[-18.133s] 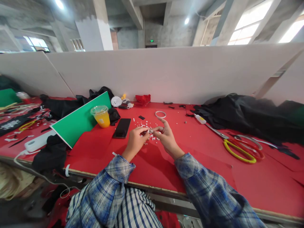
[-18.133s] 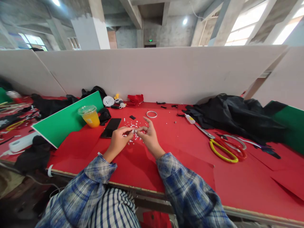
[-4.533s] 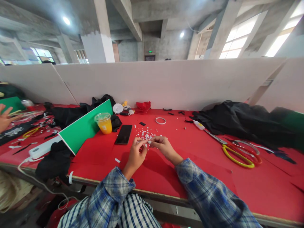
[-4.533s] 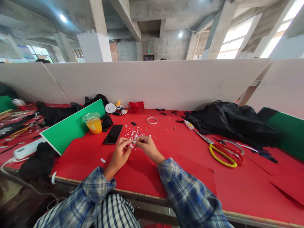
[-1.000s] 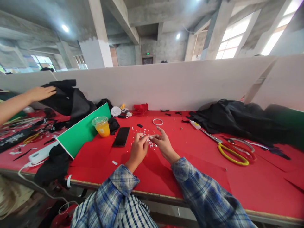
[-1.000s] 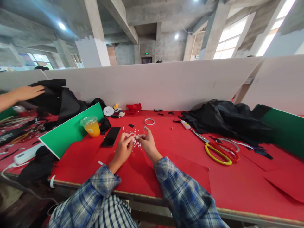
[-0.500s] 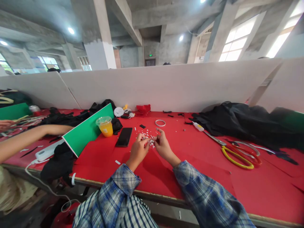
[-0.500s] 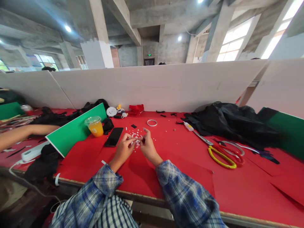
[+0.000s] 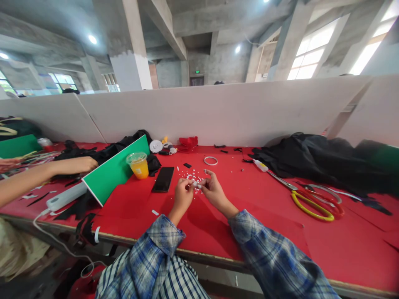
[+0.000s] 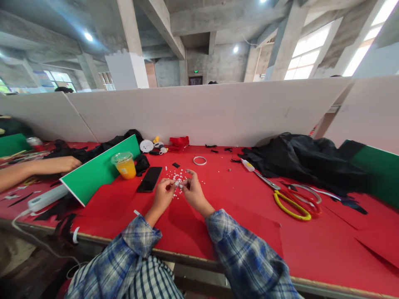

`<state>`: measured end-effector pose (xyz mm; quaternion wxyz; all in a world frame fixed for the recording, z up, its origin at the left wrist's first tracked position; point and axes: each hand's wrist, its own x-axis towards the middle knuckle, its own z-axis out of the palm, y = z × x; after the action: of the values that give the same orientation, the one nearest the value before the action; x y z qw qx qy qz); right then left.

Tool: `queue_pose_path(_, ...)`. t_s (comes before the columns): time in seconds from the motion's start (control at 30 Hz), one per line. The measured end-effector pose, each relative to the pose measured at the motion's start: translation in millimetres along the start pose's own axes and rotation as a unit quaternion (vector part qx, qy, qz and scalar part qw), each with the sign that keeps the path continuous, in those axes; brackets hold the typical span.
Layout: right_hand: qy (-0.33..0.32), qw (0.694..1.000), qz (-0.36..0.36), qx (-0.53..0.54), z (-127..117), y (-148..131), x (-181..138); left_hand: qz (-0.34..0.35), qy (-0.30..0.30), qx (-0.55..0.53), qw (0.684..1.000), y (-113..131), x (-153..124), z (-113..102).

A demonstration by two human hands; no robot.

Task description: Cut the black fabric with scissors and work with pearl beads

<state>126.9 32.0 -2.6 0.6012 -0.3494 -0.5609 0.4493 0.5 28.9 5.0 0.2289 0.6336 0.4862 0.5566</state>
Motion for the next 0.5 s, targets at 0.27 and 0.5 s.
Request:
queue_pose_path(0.27, -0.016, 0.997, 0.054, 0.053, -1.4, -7.8, -0.2, -0.202, 0.039, -0.151, 0.967, 11.5, -15.3, 10.9)
queue_pose_path(0.5, 0.005, 0.995, 0.077, 0.055, -9.0, -11.0, 1.5, -0.155, 0.049, -0.149, 0.975, 9.0, -13.3, 14.6)
